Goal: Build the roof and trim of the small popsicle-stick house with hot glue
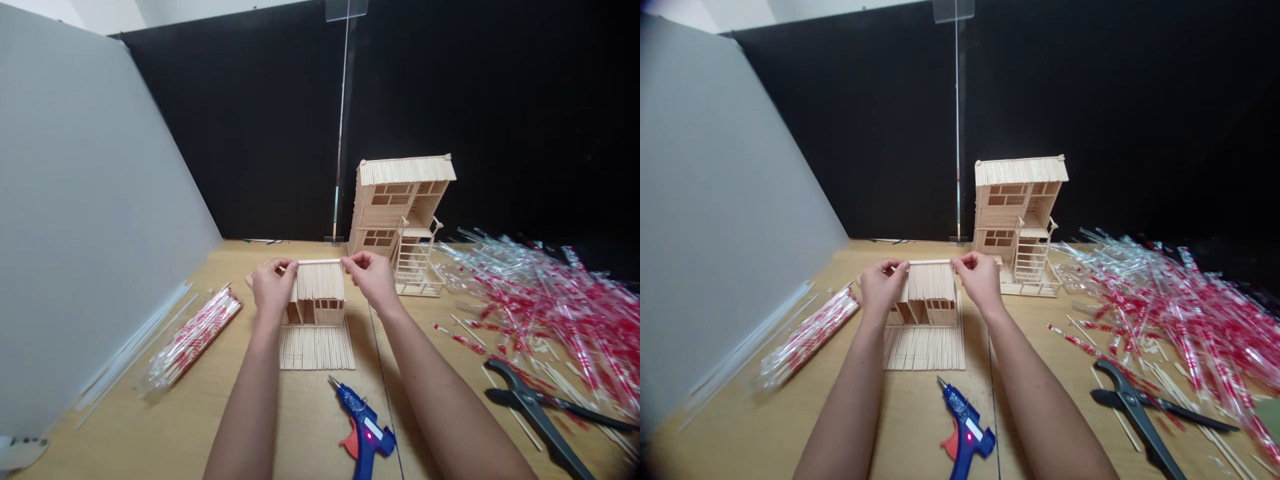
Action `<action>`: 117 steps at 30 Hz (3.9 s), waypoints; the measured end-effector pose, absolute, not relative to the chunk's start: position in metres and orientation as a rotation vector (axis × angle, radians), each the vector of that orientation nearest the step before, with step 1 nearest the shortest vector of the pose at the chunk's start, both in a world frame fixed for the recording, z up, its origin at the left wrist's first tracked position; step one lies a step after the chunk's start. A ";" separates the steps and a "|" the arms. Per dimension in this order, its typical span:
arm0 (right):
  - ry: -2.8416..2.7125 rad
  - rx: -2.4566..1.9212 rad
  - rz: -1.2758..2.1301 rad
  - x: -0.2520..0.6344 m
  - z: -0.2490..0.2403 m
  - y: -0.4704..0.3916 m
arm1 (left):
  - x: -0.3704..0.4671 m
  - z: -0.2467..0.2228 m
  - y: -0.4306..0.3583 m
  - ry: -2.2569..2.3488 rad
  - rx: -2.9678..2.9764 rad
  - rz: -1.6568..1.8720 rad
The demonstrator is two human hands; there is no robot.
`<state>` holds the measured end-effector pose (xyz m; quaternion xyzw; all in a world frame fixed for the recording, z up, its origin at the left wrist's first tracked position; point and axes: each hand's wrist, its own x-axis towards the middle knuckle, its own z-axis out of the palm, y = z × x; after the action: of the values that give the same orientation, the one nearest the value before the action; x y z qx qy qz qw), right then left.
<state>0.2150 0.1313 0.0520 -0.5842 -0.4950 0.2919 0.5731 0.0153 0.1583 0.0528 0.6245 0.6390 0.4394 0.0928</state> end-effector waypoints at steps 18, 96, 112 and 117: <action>-1.193 -1.412 0.700 0.213 0.047 0.132 | 0.015 0.055 0.157 1.826 1.880 1.327; -1.463 -1.189 0.166 0.220 0.072 0.118 | 0.003 0.059 0.154 1.654 1.744 1.499; -1.879 -0.801 0.286 0.244 0.030 0.071 | 0.041 0.038 0.042 1.180 1.002 1.631; -1.704 -1.224 0.634 0.273 0.023 0.127 | 0.019 0.015 0.032 1.511 1.142 1.731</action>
<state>0.2732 0.1268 0.0231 -0.4968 -0.6913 0.2572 0.4574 0.0191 0.0322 0.0152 0.4268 0.5646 0.6470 0.2836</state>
